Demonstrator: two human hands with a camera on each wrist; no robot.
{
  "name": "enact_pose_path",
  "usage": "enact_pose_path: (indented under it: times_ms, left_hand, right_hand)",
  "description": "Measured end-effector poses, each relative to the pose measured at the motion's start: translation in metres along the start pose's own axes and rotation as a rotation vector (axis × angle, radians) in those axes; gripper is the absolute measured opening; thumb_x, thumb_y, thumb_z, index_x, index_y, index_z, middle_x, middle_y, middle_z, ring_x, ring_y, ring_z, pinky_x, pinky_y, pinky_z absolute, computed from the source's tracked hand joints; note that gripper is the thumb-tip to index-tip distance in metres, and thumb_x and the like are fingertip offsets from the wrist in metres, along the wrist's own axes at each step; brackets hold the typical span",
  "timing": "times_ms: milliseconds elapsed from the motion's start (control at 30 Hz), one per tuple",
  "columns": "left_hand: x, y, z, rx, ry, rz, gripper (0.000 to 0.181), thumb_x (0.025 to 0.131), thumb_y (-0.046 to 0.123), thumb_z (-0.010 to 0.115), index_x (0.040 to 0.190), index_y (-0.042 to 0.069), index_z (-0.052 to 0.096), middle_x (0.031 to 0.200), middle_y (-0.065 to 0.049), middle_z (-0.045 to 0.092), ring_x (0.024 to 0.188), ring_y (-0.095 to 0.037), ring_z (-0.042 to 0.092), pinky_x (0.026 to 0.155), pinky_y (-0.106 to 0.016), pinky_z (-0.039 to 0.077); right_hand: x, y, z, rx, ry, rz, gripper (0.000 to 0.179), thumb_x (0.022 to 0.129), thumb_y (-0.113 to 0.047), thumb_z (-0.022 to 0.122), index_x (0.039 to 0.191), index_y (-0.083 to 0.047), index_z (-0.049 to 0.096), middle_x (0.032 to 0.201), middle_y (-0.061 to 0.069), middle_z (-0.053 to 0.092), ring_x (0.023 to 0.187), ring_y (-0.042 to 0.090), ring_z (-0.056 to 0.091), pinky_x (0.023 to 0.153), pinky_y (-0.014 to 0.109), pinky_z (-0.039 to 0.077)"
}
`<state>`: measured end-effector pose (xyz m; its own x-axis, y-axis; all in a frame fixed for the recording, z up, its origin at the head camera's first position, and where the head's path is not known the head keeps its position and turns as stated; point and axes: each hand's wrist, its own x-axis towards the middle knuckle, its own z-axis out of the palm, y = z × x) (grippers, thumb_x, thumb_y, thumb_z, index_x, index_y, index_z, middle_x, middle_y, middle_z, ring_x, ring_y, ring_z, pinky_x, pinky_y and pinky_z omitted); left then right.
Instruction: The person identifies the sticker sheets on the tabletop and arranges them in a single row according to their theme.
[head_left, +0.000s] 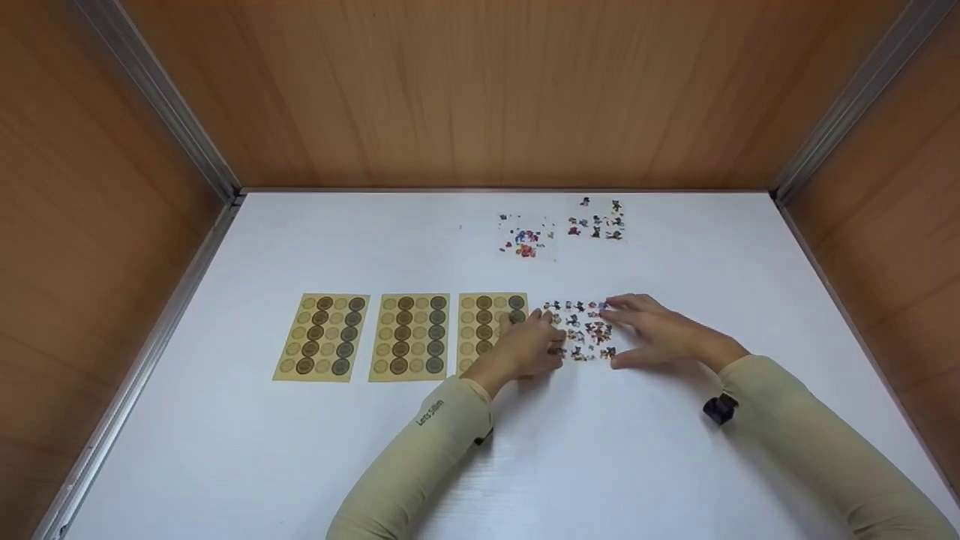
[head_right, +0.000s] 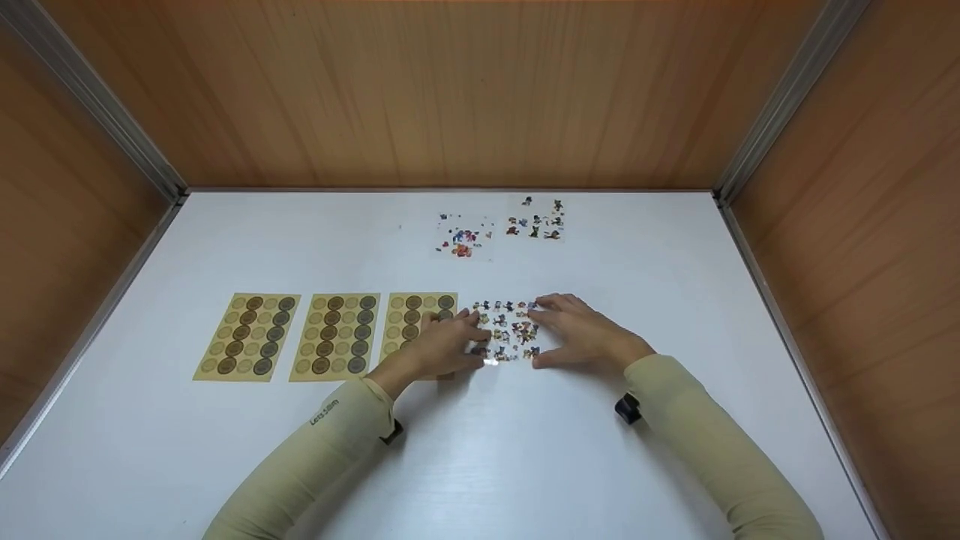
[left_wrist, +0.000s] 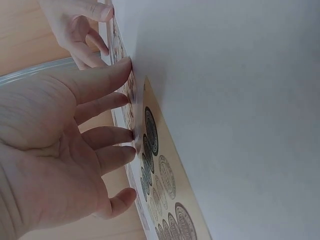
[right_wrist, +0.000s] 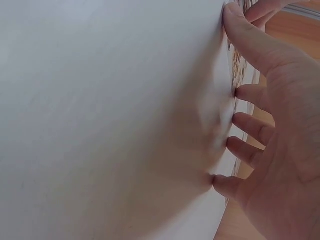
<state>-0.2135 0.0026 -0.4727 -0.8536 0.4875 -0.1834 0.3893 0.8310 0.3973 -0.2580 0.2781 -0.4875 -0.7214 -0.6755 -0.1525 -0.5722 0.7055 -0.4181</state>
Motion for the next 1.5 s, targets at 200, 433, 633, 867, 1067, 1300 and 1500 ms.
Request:
enact_pose_path:
  times_ms: [200, 433, 633, 867, 1067, 1300, 1500]
  left_hand:
    - [0.001, -0.002, -0.001, 0.002, -0.017, 0.009, 0.042, 0.092, 0.026, 0.076, 0.133, 0.019, 0.069, 0.155, -0.014, 0.046, 0.147, -0.036, 0.034, 0.115, -0.069, 0.02]
    - [0.003, -0.004, -0.003, 0.003, -0.027, 0.015, 0.038, 0.091, 0.023, 0.076, 0.129, 0.016, 0.071, 0.153, -0.013, 0.048, 0.147, -0.039, 0.033, 0.114, -0.07, 0.02]
    - [0.005, -0.005, -0.008, 0.019, -0.026, 0.041, 0.032, 0.089, 0.023, 0.078, 0.119, 0.015, 0.075, 0.148, -0.011, 0.055, 0.144, -0.042, 0.037, 0.112, -0.072, 0.024]
    - [0.012, -0.008, -0.043, -0.114, -0.023, 0.03, 0.049, 0.093, 0.021, 0.076, 0.138, 0.006, 0.063, 0.15, -0.013, 0.051, 0.143, -0.032, 0.042, 0.12, -0.045, 0.03]
    - [0.024, -0.026, -0.083, -0.21, 0.02, -0.028, 0.051, 0.098, 0.027, 0.069, 0.143, 0.005, 0.057, 0.147, -0.01, 0.055, 0.138, -0.027, 0.049, 0.116, -0.04, 0.037]
    - [0.042, -0.065, -0.102, -0.306, 0.143, -0.185, 0.059, 0.101, 0.03, 0.063, 0.15, 0.0, 0.046, 0.152, -0.016, 0.049, 0.141, -0.031, 0.044, 0.117, -0.042, 0.036]
    - [0.051, -0.094, -0.085, -0.34, 0.184, -0.309, 0.055, 0.105, 0.031, 0.056, 0.15, 0.001, 0.046, 0.153, -0.017, 0.047, 0.143, -0.032, 0.041, 0.119, -0.043, 0.032]
  right_hand:
    - [0.001, 0.0, -0.001, -0.019, -0.007, 0.011, 0.092, 0.081, -0.058, 0.079, 0.154, -0.015, 0.045, 0.161, 0.015, 0.032, 0.147, 0.038, 0.028, 0.115, 0.062, 0.031]
    - [0.001, -0.003, -0.003, -0.035, 0.013, 0.01, 0.089, 0.081, -0.057, 0.08, 0.152, -0.013, 0.048, 0.158, 0.014, 0.037, 0.146, 0.037, 0.031, 0.115, 0.061, 0.032]
    - [0.003, -0.004, -0.006, -0.062, 0.01, 0.029, 0.09, 0.083, -0.06, 0.077, 0.153, -0.013, 0.047, 0.158, 0.012, 0.038, 0.145, 0.036, 0.033, 0.114, 0.059, 0.035]
    - [0.019, -0.011, -0.03, -0.089, 0.106, 0.013, 0.075, 0.095, -0.051, 0.067, 0.152, -0.006, 0.047, 0.155, 0.015, 0.043, 0.143, 0.037, 0.038, 0.113, 0.059, 0.037]
    - [0.045, -0.022, -0.055, -0.091, 0.231, 0.088, 0.061, 0.102, -0.037, 0.062, 0.15, -0.003, 0.047, 0.154, 0.021, 0.043, 0.142, 0.041, 0.038, 0.113, 0.061, 0.035]
    - [0.089, -0.024, -0.063, 0.042, 0.278, 0.217, 0.059, 0.104, -0.032, 0.059, 0.15, 0.001, 0.045, 0.153, 0.024, 0.043, 0.142, 0.042, 0.039, 0.117, 0.056, 0.032]
    - [0.122, -0.019, -0.048, 0.267, 0.262, 0.339, 0.065, 0.106, -0.034, 0.052, 0.155, 0.005, 0.033, 0.161, 0.025, 0.029, 0.15, 0.041, 0.024, 0.123, 0.052, 0.019]
